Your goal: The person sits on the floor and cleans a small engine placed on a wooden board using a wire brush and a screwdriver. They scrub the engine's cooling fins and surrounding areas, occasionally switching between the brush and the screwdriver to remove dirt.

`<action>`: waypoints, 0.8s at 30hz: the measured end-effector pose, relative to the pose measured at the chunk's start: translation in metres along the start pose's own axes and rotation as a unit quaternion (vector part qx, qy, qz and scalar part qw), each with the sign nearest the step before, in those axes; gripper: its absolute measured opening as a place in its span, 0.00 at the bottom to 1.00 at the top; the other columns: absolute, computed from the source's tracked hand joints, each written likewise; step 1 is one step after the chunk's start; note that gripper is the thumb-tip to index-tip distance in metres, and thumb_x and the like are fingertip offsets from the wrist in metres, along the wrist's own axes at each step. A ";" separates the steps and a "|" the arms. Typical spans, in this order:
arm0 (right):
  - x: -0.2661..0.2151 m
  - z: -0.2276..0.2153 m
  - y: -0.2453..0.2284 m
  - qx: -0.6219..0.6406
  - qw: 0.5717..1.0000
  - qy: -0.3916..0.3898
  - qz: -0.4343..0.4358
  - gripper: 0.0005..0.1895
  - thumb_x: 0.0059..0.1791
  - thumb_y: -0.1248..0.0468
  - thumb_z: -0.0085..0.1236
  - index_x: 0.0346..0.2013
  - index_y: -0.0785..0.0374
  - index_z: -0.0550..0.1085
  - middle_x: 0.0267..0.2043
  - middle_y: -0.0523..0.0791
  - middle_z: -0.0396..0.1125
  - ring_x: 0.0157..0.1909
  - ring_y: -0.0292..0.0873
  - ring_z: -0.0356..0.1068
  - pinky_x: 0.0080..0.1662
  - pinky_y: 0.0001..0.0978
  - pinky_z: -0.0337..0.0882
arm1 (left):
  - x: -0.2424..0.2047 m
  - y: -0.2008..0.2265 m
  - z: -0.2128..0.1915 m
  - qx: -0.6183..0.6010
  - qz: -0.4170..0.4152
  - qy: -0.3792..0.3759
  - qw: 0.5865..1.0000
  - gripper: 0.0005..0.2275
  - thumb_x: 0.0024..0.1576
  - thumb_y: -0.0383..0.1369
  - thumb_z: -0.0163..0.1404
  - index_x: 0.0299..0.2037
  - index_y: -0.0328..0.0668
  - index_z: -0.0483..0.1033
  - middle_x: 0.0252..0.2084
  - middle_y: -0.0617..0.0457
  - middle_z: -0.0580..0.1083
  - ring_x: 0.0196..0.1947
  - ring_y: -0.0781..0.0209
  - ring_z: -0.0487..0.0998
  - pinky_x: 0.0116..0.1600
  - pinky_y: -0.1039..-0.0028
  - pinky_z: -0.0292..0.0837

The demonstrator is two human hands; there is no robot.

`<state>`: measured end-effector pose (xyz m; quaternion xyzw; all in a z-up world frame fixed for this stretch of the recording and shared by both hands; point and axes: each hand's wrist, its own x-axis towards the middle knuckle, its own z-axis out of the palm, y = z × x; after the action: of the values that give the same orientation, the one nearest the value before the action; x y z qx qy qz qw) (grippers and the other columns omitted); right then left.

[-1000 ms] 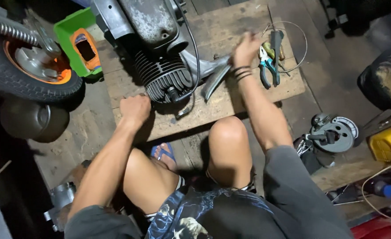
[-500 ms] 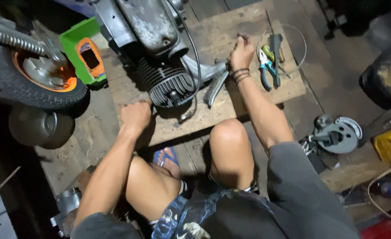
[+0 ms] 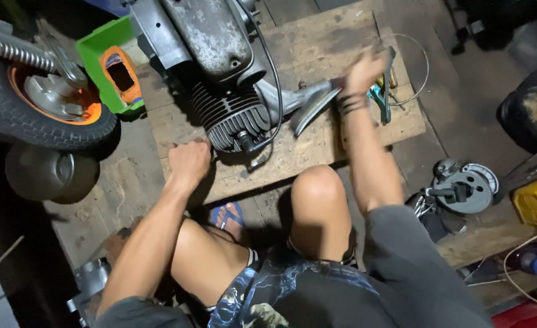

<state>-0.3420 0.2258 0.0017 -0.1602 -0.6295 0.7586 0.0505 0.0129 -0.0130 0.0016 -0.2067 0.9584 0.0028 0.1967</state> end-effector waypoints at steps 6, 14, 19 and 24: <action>0.050 -0.017 -0.024 -0.011 0.999 -0.001 -0.031 0.11 0.57 0.65 0.41 0.49 0.58 0.72 0.31 0.47 0.71 0.14 0.36 0.63 0.14 0.28 0.60 | -0.004 -0.005 0.010 0.013 0.020 0.029 0.999 0.08 0.59 0.26 0.45 0.36 0.43 0.80 0.31 0.49 0.80 0.29 0.40 0.83 0.31 0.52 0.76; 0.049 -0.024 0.016 0.016 0.995 -0.003 -0.101 0.07 0.57 0.66 0.43 0.43 0.61 0.71 0.21 0.41 0.58 0.13 0.37 0.56 0.16 0.33 0.60 | 0.007 0.004 -0.001 0.027 -0.009 0.015 0.999 0.10 0.60 0.28 0.44 0.40 0.50 0.82 0.35 0.51 0.82 0.34 0.42 0.85 0.38 0.53 0.78; 0.042 -0.010 0.043 -0.092 0.987 0.103 -0.084 0.11 0.53 0.61 0.48 0.43 0.64 0.75 0.44 0.51 0.77 0.48 0.53 0.78 0.52 0.45 0.77 | 0.015 0.004 -0.002 0.047 -0.011 -0.016 0.999 0.14 0.61 0.29 0.42 0.40 0.52 0.84 0.42 0.50 0.82 0.42 0.39 0.85 0.43 0.55 0.76; 0.037 -0.035 0.027 -0.123 0.983 0.073 -0.116 0.42 0.54 0.46 0.44 0.71 0.76 0.53 0.74 0.62 0.51 0.76 0.62 0.52 0.73 0.48 0.52 | 0.005 0.012 -0.011 0.072 0.003 0.023 0.997 0.14 0.60 0.27 0.44 0.38 0.55 0.86 0.41 0.53 0.83 0.42 0.46 0.85 0.40 0.61 0.78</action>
<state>-0.3627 0.2635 -0.0361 -0.1461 -0.7268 0.6509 0.1637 0.0000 -0.0046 0.0095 -0.1894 0.9610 -0.0699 0.1891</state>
